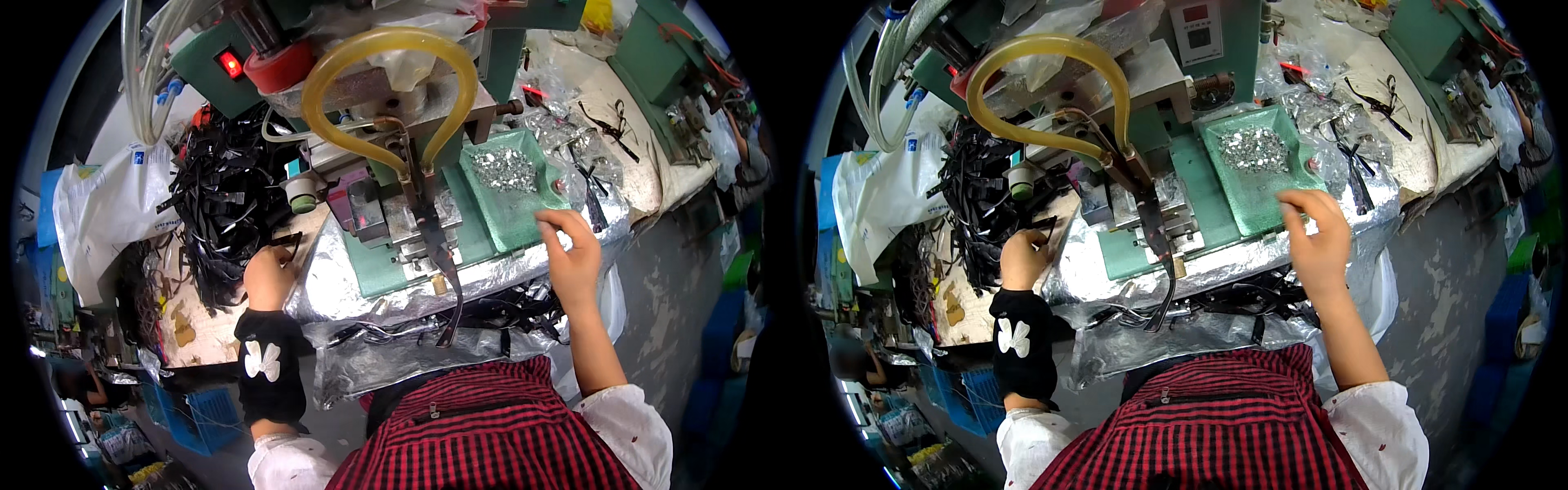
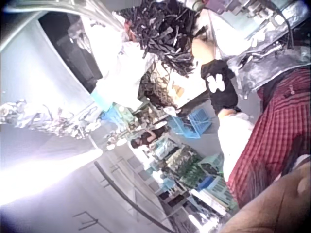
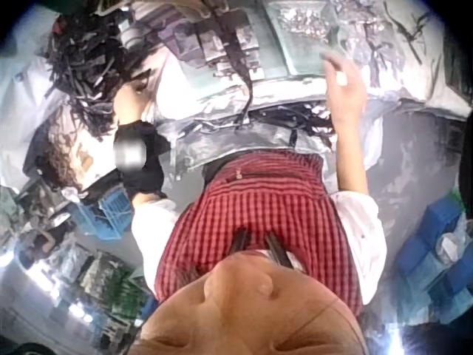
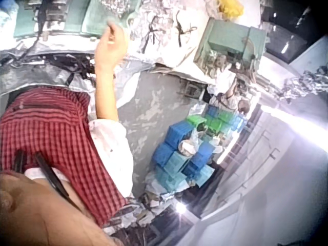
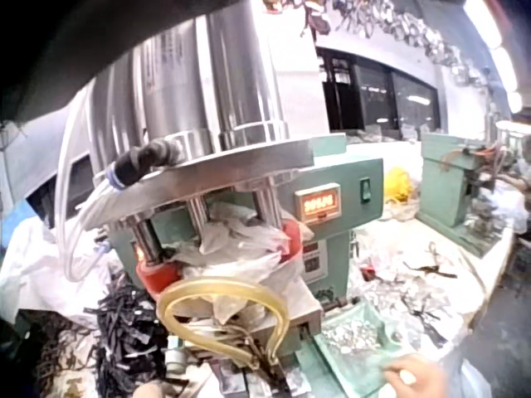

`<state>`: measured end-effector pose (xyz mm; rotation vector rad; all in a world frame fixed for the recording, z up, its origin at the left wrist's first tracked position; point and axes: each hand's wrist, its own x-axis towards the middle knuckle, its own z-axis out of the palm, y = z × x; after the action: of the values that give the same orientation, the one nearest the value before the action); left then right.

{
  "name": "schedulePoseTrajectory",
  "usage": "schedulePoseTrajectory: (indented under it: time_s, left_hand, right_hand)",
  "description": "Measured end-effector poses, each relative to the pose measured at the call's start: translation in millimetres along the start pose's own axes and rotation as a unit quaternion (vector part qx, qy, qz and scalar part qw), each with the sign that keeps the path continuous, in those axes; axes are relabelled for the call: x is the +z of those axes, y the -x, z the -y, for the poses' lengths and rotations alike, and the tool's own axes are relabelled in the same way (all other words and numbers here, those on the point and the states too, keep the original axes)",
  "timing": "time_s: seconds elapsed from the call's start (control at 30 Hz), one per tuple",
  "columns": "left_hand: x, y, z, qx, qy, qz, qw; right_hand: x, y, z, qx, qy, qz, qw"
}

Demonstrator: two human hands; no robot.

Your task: The person repeatedly picks black plastic strips and small metal pins from piles on the workbench, inserts them into a green fixture, and presses a lever to activate a machine. Finished assemblies are placed into a green tray while the process continues.

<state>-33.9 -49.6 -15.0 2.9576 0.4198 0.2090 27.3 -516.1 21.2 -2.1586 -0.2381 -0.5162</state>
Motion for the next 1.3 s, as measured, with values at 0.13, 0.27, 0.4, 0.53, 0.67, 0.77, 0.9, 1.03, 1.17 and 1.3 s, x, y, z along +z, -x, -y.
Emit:
schedulePoseTrajectory:
  time_s: [0.13,0.27,0.4,0.53,0.67,0.77,0.9,1.03,1.17,1.3]
  left_hand:
    - [-19,-7,-23,-0.017,0.186,-0.049,0.981]
    - [-3,10,-40,-0.048,0.387,-0.139,0.91]
    - [-42,35,-105,-0.003,0.569,-0.214,0.794]
    - [-115,23,-157,0.228,0.576,-0.31,0.721]
    - [-129,14,-177,0.167,0.568,-0.299,0.748]
    - [-100,35,-177,0.237,0.549,-0.315,0.737]
    - [-70,49,-186,0.375,0.431,-0.224,0.789]
    - [-71,45,-207,0.439,0.232,-0.285,0.82]
    - [-64,41,-210,0.459,0.213,-0.297,0.81]
    - [-60,35,-208,0.467,0.223,-0.297,0.802]
  right_hand:
    - [29,-43,75,-0.128,-0.124,0.07,0.981]
    - [85,-49,91,-0.066,-0.242,0.042,0.967]
    - [93,-34,95,0.078,-0.355,0.028,0.931]
    - [85,-35,104,0.097,-0.379,0.066,0.918]
    - [71,-36,127,0.119,-0.458,0.117,0.873]
    - [45,-15,141,-0.033,-0.339,0.141,0.929]
    - [54,7,95,-0.242,-0.065,0.08,0.965]
    - [53,-31,26,-0.006,-0.089,-0.007,0.996]
    - [45,-56,-29,0.032,-0.102,-0.07,0.992]
    - [27,-36,-32,0.024,0.049,0.055,0.997]
